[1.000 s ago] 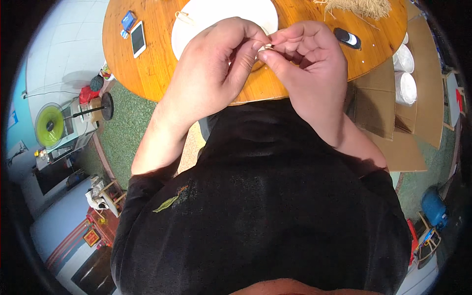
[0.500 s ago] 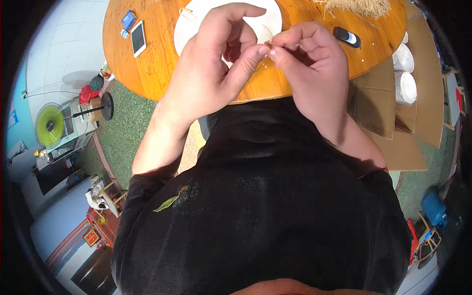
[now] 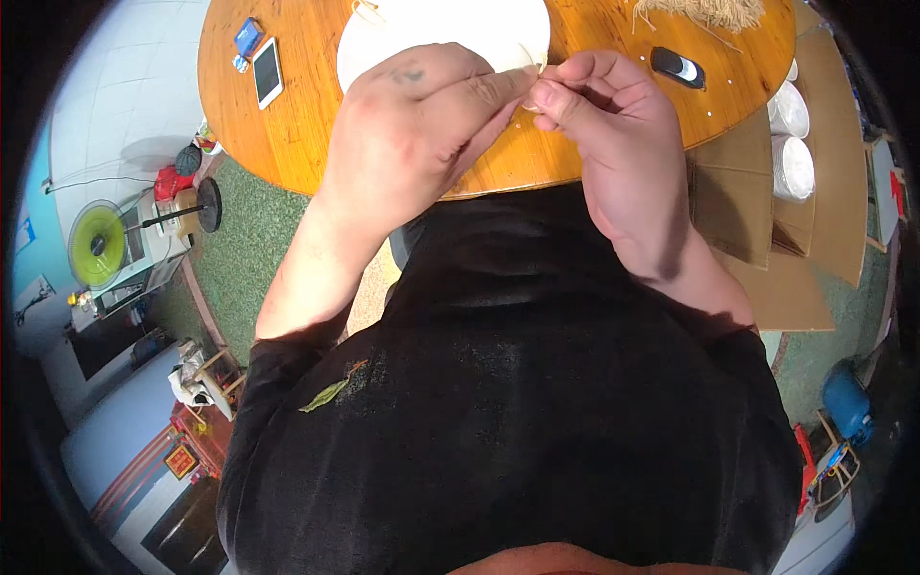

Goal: Attaching plastic handles to decorative buckets and stacking them.

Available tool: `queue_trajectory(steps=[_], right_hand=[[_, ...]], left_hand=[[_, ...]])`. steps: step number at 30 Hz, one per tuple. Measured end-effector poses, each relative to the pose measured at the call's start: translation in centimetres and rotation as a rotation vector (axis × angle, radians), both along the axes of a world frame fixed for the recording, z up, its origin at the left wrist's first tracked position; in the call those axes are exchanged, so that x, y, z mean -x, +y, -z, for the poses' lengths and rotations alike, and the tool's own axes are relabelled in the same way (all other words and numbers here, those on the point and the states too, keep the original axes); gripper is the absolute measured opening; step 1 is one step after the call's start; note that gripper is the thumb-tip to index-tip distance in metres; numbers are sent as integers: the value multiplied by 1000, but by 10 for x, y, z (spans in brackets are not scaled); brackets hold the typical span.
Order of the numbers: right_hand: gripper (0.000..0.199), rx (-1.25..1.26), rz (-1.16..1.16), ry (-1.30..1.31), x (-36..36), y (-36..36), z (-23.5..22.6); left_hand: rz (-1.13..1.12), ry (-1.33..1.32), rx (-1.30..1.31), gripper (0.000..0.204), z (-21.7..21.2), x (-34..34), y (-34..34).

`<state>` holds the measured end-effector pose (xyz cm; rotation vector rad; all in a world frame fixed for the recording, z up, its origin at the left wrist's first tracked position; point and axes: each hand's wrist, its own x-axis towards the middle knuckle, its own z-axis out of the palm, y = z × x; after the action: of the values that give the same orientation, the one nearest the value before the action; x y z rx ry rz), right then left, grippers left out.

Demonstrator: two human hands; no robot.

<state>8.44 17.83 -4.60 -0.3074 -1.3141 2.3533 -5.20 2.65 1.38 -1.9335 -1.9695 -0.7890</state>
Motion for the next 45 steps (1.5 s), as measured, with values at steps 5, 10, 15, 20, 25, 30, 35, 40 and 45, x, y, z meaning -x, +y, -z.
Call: queue_trajectory(steps=[5,10,15,20,25,30,35,40,45], right_hand=[[14,167,-3,94,0,-4,0],[17,35,44,74,0,-9,-6],[28,-302,107,80,2,1,0],[25,-1144,324,323,8,20,-12],[23,-1205,443,323,9,14,-11],[21,-1268,504,300,5,17,5],[22,-1191,488,280,3,14,4],[21,-1200,470,263,4,13,0],[21,-1160,463,285,5,11,-3]], left_hand=[[-39,82,-4,32,1,-2,1],[-46,67,-7,27,3,-3,0],[-69,-27,118,19,-7,-5,-1],[-115,-812,418,14,-15,5,-7],[-15,-1178,394,13,-14,23,-3],[-27,-1153,360,14,-11,17,-2],[-35,-1147,372,14,-13,15,-3],[-4,-1165,361,11,-12,15,-3],[-1,-1162,399,10,-14,17,-2]])
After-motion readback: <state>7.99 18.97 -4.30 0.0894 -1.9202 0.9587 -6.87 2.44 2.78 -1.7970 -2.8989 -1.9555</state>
